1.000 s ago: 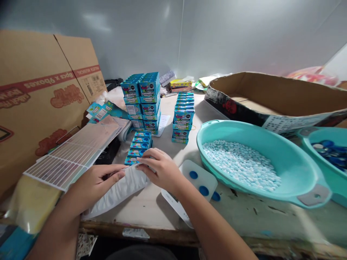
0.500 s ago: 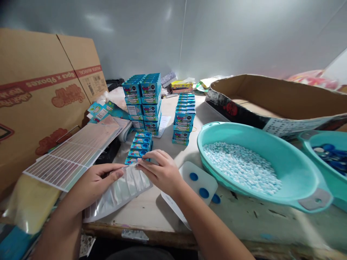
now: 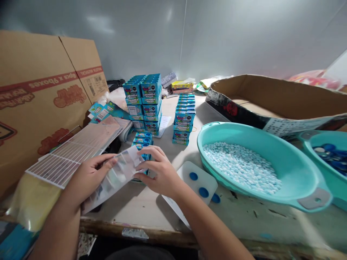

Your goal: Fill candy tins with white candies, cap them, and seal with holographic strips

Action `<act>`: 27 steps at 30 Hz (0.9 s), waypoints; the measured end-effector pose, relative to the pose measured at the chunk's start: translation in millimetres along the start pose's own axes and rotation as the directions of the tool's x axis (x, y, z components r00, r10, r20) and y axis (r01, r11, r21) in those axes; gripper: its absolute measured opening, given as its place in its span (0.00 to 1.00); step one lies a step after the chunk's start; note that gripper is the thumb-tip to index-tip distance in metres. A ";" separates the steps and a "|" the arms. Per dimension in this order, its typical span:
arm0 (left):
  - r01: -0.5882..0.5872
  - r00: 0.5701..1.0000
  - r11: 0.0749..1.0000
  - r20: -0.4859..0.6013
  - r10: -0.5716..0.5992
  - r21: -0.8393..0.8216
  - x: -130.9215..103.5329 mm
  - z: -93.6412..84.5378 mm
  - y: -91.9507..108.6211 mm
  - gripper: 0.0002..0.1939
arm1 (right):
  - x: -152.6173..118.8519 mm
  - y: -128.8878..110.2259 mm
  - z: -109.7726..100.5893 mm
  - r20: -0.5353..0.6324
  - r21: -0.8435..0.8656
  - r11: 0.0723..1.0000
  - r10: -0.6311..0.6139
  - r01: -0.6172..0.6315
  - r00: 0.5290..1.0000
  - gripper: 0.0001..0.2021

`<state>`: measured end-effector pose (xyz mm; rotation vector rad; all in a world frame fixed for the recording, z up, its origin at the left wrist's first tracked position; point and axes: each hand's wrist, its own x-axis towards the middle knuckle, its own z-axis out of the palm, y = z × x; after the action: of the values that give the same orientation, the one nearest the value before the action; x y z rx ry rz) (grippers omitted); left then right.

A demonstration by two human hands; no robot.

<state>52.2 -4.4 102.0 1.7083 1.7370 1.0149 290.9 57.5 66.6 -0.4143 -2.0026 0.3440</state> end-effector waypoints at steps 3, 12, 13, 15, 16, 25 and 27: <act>-0.011 0.988 0.975 -0.149 0.045 0.224 7.4 -20.9 4.3 0.25 | 0.8 3.7 -5.7 0.054 0.211 0.966 0.140 -0.149 0.989 0.07; 0.066 0.934 0.723 -0.298 0.198 0.687 84.6 -76.8 11.4 0.19 | 1.0 27.1 -13.2 0.047 0.725 0.577 0.502 -0.375 0.864 0.16; 0.035 0.937 0.713 -0.271 0.221 0.700 90.5 -72.4 11.0 0.19 | 0.9 28.9 -13.8 0.041 0.730 0.569 0.517 -0.379 0.855 0.16; -0.061 0.914 0.725 -0.253 0.317 0.687 92.9 -55.4 13.9 0.20 | 0.5 32.1 -14.6 0.030 0.723 0.569 0.540 -0.391 0.841 0.16; -0.134 0.889 0.750 -0.257 0.380 0.647 89.2 -43.4 17.2 0.20 | 0.1 33.4 -14.7 0.036 0.718 0.568 0.546 -0.402 0.837 0.16; -0.268 0.963 0.958 -0.016 0.267 -0.099 33.6 63.8 32.9 0.14 | -1.6 30.5 -10.1 0.088 0.700 0.566 0.537 -0.436 0.839 0.24; -0.278 0.960 0.956 -0.063 0.273 -0.098 33.3 70.5 28.2 0.09 | -1.6 29.4 -10.1 0.101 0.693 0.572 0.526 -0.439 0.845 0.24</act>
<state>121.8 38.1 87.0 1.9068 1.4706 1.2557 304.7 83.9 57.7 -0.4716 -1.4494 1.3538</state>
